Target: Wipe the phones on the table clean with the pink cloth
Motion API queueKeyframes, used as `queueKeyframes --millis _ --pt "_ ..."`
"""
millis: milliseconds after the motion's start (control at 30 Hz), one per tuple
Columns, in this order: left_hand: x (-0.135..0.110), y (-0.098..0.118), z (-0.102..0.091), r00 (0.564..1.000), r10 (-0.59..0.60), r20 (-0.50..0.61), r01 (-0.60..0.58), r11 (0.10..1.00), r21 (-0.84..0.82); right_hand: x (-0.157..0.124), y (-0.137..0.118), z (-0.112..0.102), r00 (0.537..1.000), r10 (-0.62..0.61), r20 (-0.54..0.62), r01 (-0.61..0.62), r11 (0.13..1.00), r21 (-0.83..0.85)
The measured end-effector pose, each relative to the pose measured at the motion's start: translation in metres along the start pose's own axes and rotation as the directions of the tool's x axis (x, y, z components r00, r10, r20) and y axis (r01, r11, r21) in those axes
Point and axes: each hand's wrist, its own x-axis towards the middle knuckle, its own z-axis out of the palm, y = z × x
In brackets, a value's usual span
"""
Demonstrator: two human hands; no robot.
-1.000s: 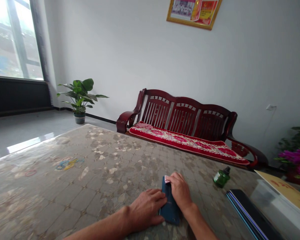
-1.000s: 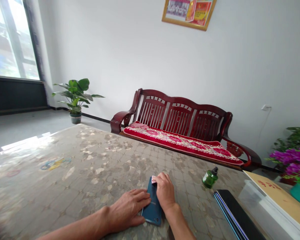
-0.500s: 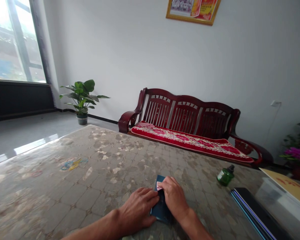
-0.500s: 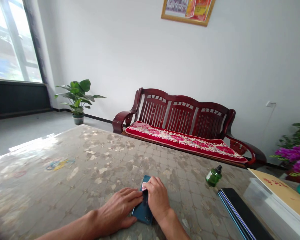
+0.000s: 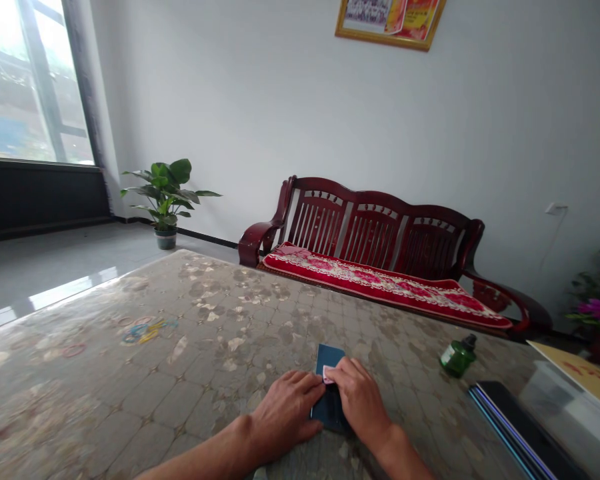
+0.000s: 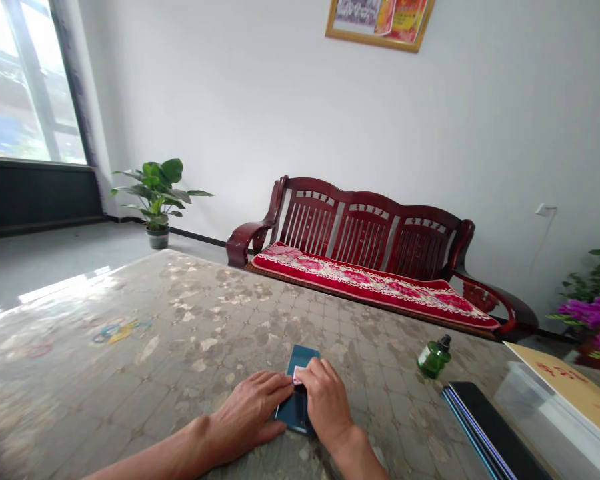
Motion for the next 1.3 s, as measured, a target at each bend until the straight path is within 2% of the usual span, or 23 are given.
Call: queueKeyframes --millis 67,267,367,567,633,833,900,1133,1200,1300 --pt "0.000 0.000 0.000 1.000 -0.001 0.002 0.001 1.000 -0.006 0.003 0.003 0.001 1.000 0.015 -0.008 -0.015 1.000 -0.007" --pt "-0.001 -0.003 0.002 1.000 0.004 0.003 -0.004 1.000 -0.008 0.034 0.012 0.008 0.992 0.122 -0.027 -0.123 0.992 -0.040" --pt "-0.002 -0.003 0.000 1.000 0.006 0.007 -0.006 1.000 -0.008 0.027 0.009 0.004 0.995 0.100 -0.020 -0.101 0.994 -0.049" --pt "0.000 0.000 -0.004 1.000 -0.008 0.013 0.009 1.000 -0.023 -0.008 0.006 -0.009 1.000 0.022 0.016 -0.022 1.000 -0.011" --pt "0.000 -0.002 -0.004 1.000 -0.006 0.021 0.007 1.000 -0.027 -0.005 0.011 -0.008 0.999 0.034 0.011 -0.034 0.999 -0.016" --pt "0.000 -0.006 -0.001 1.000 0.005 0.019 -0.005 0.999 -0.034 0.030 0.024 0.003 0.990 0.139 -0.009 -0.139 0.988 -0.067" --pt "-0.001 -0.006 -0.001 1.000 0.006 0.012 -0.006 0.999 -0.036 0.029 0.023 0.002 0.990 0.140 -0.007 -0.141 0.988 -0.069" --pt "-0.002 -0.004 -0.001 1.000 0.000 0.014 0.000 0.999 -0.035 -0.007 0.014 -0.006 0.998 0.067 0.010 -0.066 0.998 -0.008" --pt "-0.002 -0.004 -0.001 1.000 0.004 0.017 -0.003 0.999 -0.034 -0.002 0.018 -0.004 0.997 0.083 -0.005 -0.083 0.996 -0.021" --pt "-0.002 -0.005 -0.002 1.000 0.010 0.024 -0.009 0.999 -0.034 0.019 0.027 0.002 0.989 0.146 -0.036 -0.148 0.987 -0.067"
